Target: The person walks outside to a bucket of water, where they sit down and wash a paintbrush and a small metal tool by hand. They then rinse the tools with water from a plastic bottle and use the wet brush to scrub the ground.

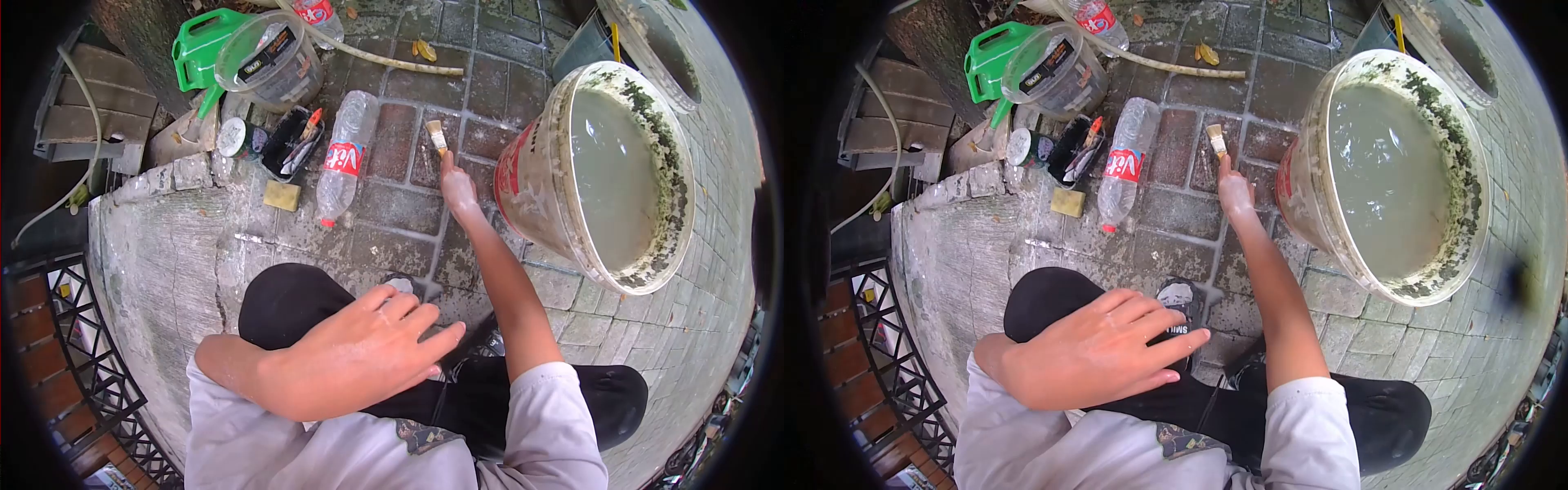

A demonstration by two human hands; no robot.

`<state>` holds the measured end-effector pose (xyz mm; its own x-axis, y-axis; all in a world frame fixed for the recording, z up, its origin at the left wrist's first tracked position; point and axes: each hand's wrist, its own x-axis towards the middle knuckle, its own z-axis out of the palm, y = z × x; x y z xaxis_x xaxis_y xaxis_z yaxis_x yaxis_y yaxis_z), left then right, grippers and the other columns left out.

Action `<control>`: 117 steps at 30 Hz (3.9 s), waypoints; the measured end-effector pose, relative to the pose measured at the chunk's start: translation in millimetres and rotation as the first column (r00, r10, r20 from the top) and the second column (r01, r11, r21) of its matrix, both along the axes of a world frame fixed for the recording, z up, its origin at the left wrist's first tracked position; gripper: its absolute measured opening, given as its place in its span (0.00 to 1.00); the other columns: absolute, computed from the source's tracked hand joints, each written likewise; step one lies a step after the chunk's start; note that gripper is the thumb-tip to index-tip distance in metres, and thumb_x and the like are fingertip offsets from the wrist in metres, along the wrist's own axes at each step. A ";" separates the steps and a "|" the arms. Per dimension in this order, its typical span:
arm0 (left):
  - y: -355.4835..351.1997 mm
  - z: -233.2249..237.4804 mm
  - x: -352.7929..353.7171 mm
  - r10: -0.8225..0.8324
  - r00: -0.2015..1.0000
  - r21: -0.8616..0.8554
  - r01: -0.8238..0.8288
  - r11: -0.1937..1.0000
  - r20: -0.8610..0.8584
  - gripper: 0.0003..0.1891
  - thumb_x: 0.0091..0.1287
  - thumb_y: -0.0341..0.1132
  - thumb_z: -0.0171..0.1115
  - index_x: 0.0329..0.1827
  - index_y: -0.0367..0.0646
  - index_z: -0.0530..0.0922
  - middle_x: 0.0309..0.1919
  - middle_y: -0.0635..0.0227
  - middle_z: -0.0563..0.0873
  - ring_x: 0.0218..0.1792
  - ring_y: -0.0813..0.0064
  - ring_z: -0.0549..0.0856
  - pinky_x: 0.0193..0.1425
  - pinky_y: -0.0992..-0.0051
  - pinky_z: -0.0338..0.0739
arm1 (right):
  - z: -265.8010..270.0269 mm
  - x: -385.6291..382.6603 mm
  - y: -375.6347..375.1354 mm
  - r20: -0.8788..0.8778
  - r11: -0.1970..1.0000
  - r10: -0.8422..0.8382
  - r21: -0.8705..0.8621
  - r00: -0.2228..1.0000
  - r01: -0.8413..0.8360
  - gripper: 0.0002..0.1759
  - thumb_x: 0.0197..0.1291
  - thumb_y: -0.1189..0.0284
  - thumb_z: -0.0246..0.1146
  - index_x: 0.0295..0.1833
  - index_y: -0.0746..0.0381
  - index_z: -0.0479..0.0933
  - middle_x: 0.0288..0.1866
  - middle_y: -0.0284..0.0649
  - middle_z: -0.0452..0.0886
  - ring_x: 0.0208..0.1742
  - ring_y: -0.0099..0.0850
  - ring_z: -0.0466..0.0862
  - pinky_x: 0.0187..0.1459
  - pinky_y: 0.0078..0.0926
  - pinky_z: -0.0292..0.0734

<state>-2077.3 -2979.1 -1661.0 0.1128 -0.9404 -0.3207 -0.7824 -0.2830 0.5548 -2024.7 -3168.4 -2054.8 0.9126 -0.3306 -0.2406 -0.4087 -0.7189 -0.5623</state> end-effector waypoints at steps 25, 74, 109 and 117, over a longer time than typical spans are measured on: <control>2.3 -4.1 -2.9 0.005 1.000 -0.074 -0.003 0.997 0.019 0.22 0.63 0.41 0.59 0.57 0.39 0.72 0.36 0.64 0.76 0.44 0.66 0.77 0.56 0.68 0.69 | 6.0 -6.1 7.6 -0.074 0.961 0.242 -0.118 0.967 -0.249 0.13 0.68 0.70 0.42 0.55 0.61 0.60 0.33 0.55 0.81 0.35 0.54 0.83 0.35 0.51 0.78; 4.9 -2.9 -3.1 -0.015 0.996 0.002 0.015 1.000 0.091 0.28 0.54 0.44 0.67 0.59 0.48 0.74 0.47 0.66 0.79 0.48 0.69 0.79 0.56 0.68 0.72 | -1.8 12.7 0.0 -0.036 0.938 0.113 -0.326 0.993 -0.119 0.29 0.62 0.74 0.50 0.69 0.58 0.56 0.29 0.50 0.82 0.28 0.44 0.85 0.28 0.41 0.81; 2.5 -7.0 1.4 -0.022 0.986 -0.074 0.035 0.997 0.167 0.23 0.56 0.43 0.64 0.56 0.49 0.77 0.46 0.67 0.81 0.46 0.70 0.81 0.55 0.69 0.74 | -11.5 1.6 15.1 -0.003 0.963 0.098 -0.253 0.995 -0.095 0.31 0.62 0.73 0.50 0.72 0.57 0.55 0.25 0.50 0.81 0.25 0.47 0.84 0.25 0.47 0.78; 2.2 -5.6 6.6 -0.030 0.985 -0.063 0.041 0.997 0.169 0.21 0.58 0.42 0.61 0.55 0.50 0.77 0.47 0.66 0.81 0.46 0.71 0.81 0.55 0.69 0.74 | -1.1 -45.3 37.1 -0.112 0.976 0.066 -0.199 0.992 -0.087 0.34 0.63 0.71 0.51 0.74 0.53 0.50 0.26 0.50 0.82 0.27 0.49 0.84 0.28 0.48 0.79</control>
<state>-2070.7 -2976.9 -1666.6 0.1262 -0.9634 -0.2367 -0.8750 -0.2205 0.4311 -2069.9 -3131.2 -2055.9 0.9106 -0.3122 -0.2708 -0.3965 -0.8449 -0.3591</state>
